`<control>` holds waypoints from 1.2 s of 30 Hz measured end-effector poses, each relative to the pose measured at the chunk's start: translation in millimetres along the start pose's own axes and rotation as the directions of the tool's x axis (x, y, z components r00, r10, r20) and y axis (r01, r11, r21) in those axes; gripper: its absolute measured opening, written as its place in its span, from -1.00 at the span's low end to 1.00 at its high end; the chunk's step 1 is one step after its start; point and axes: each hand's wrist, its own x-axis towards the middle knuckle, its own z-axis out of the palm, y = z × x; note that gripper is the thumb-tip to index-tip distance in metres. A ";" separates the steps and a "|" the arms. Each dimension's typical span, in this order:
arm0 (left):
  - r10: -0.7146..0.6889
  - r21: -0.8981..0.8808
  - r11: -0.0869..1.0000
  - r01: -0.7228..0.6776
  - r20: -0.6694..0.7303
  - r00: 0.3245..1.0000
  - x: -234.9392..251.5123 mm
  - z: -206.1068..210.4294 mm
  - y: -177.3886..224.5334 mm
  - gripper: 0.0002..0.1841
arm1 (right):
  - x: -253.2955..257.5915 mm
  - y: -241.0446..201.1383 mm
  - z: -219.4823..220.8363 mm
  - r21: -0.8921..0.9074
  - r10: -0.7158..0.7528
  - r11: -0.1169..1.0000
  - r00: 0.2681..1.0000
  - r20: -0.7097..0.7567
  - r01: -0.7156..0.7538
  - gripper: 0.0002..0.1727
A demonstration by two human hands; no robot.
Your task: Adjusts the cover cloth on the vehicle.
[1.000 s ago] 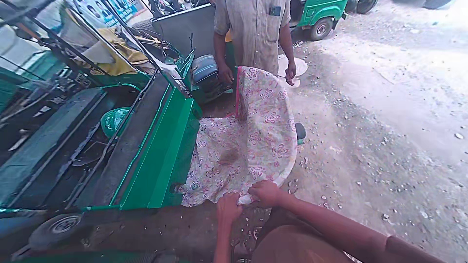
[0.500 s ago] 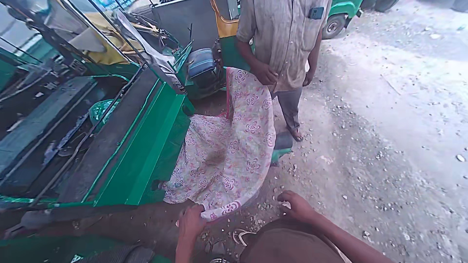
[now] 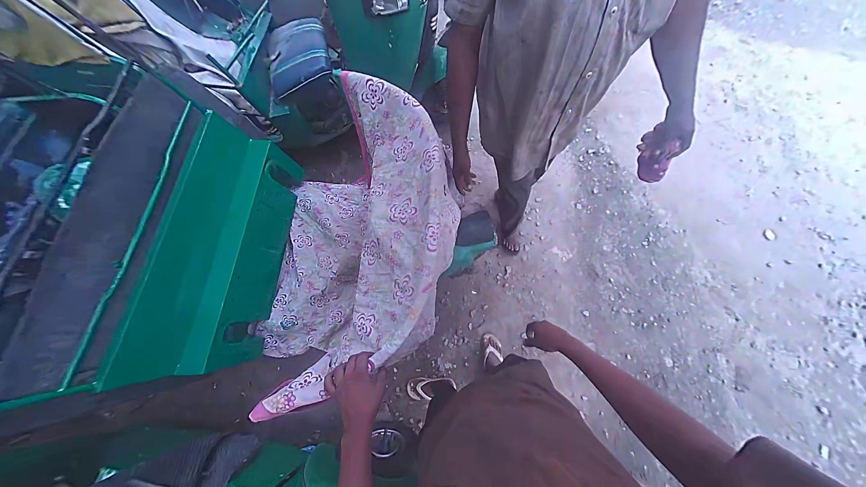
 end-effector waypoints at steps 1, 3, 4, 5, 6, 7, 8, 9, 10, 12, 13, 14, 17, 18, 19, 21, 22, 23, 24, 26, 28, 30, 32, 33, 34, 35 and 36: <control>0.005 0.003 1.000 -0.005 0.011 1.000 0.2 0.0 -0.9 -0.54 | 5.0 -2.6 -1.0 0.053 -0.032 0.998 0.999 -0.038 0.034 -0.43; 0.009 0.012 1.000 -0.010 0.043 0.999 0.4 -2.1 -1.9 -0.54 | 13.3 -10.2 -0.7 0.133 -0.071 0.987 0.992 -0.101 0.084 -0.46; 0.001 0.015 1.000 -0.002 0.056 0.998 1.1 -4.1 -1.9 -0.53 | 16.5 -14.7 0.1 0.161 -0.080 0.982 0.990 -0.114 0.098 -0.48; -0.008 0.014 1.000 0.007 0.064 0.998 1.5 -6.2 -1.9 -0.53 | 19.7 -18.2 3.5 0.188 -0.088 0.976 0.989 -0.122 0.110 -0.49; -0.011 0.009 1.000 0.010 0.062 0.998 1.5 -7.4 -1.4 -0.52 | 22.4 -19.0 8.5 0.219 -0.088 0.969 0.989 -0.118 0.112 -0.51; -0.012 0.004 1.000 0.011 0.059 0.998 2.3 -7.5 0.2 -0.51 | 24.4 -16.0 13.7 0.254 -0.082 0.961 0.991 -0.101 0.106 -0.52; -0.010 -0.004 1.000 0.011 0.055 0.998 2.7 -7.0 1.1 -0.50 | 25.7 -10.5 20.9 0.287 -0.069 0.954 0.995 -0.076 0.088 -0.52; -0.010 -0.013 1.000 0.010 0.052 0.999 1.9 -5.8 0.8 -0.49 | 25.5 -3.1 30.0 0.315 -0.046 0.947 0.998 -0.041 0.056 -0.52; -0.011 -0.019 1.000 0.011 0.050 0.999 0.7 -4.3 -0.1 -0.49 | 24.7 5.7 38.8 0.328 -0.012 0.944 1.000 0.000 0.012 -0.51; -0.014 -0.019 1.000 0.015 0.040 0.999 -0.1 -1.4 -1.6 -0.49 | 20.2 24.5 51.0 0.314 0.076 0.945 0.995 0.058 -0.090 -0.48; -0.016 -0.014 1.000 0.016 0.036 0.999 0.4 -0.5 -2.0 -0.50 | 16.4 34.8 56.2 0.307 0.132 0.940 0.988 0.079 -0.150 -0.48; -0.014 -0.018 1.000 0.015 0.034 0.999 0.4 -0.7 -1.9 -0.52 | 11.5 45.5 61.7 0.312 0.192 0.926 0.977 0.095 -0.212 -0.48; -0.007 -0.018 1.000 0.008 0.021 1.000 -0.7 -1.8 -3.2 -0.59 | 1.4 76.7 81.2 0.354 0.380 0.846 0.917 0.124 -0.398 -0.47; -0.006 -0.010 1.000 0.006 0.022 1.000 -0.8 -1.7 -3.4 -0.60 | -3.1 83.8 85.7 0.365 0.419 0.822 0.898 0.130 -0.437 -0.48; -0.004 -0.009 1.000 0.004 0.020 1.000 -0.1 -1.6 -2.9 -0.60 | -7.3 87.8 87.2 0.369 0.443 0.808 0.887 0.133 -0.459 -0.48; -0.002 -0.007 1.000 0.002 0.015 1.000 1.2 -1.9 -3.7 -0.60 | -10.8 84.7 87.5 0.368 0.455 0.806 0.883 0.115 -0.463 -0.48; -0.001 -0.013 1.000 0.001 0.016 1.000 1.8 -1.9 -3.7 -0.60 | -10.8 79.3 86.1 0.371 0.454 0.807 0.885 0.106 -0.459 -0.48; 0.004 -0.012 1.000 -0.004 0.014 1.000 1.5 -1.5 -3.4 -0.60 | -11.2 72.4 83.8 0.376 0.448 0.810 0.889 0.098 -0.450 -0.48; 0.009 -0.007 1.000 -0.009 0.016 1.000 0.3 -0.9 -3.4 -0.60 | -11.7 63.1 81.2 0.382 0.435 0.816 0.896 0.086 -0.433 -0.48; 0.023 0.006 1.000 -0.023 0.031 0.999 -1.6 -3.1 -5.3 -0.60 | -5.7 41.0 77.3 0.420 0.384 0.830 0.922 0.044 -0.366 -0.50; 0.068 0.019 0.997 -0.069 0.048 0.997 3.0 -7.4 -7.1 -0.59 | 2.0 17.2 74.8 0.478 0.325 0.835 0.945 -0.026 -0.274 -0.52; 0.114 0.035 0.993 -0.117 0.073 0.991 1.9 -7.5 -9.7 -0.59 | 1.1 -7.0 79.2 0.533 0.268 0.824 0.961 -0.068 -0.192 -0.52; 0.142 0.051 0.988 -0.148 0.100 0.985 2.3 -9.1 -13.3 -0.59 | 3.7 -30.4 88.7 0.560 0.217 0.820 0.969 -0.117 -0.116 -0.54; 0.155 0.055 0.985 -0.161 0.109 0.982 4.5 -10.8 -14.3 -0.58 | 5.4 -40.6 93.2 0.553 0.192 0.829 0.972 -0.137 -0.086 -0.54; 0.170 0.059 0.982 -0.177 0.115 0.979 6.2 -12.6 -15.3 -0.57 | 6.0 -48.7 100.1 0.537 0.173 0.841 0.974 -0.144 -0.070 -0.53; 0.185 0.060 0.979 -0.194 0.127 0.975 6.9 -14.2 -15.8 -0.55 | 5.4 -54.0 108.1 0.521 0.162 0.851 0.978 -0.133 -0.070 -0.51; 0.197 0.063 0.976 -0.208 0.148 0.969 8.5 -15.5 -16.7 -0.54 | 3.7 -57.2 115.3 0.505 0.158 0.860 0.980 -0.118 -0.078 -0.49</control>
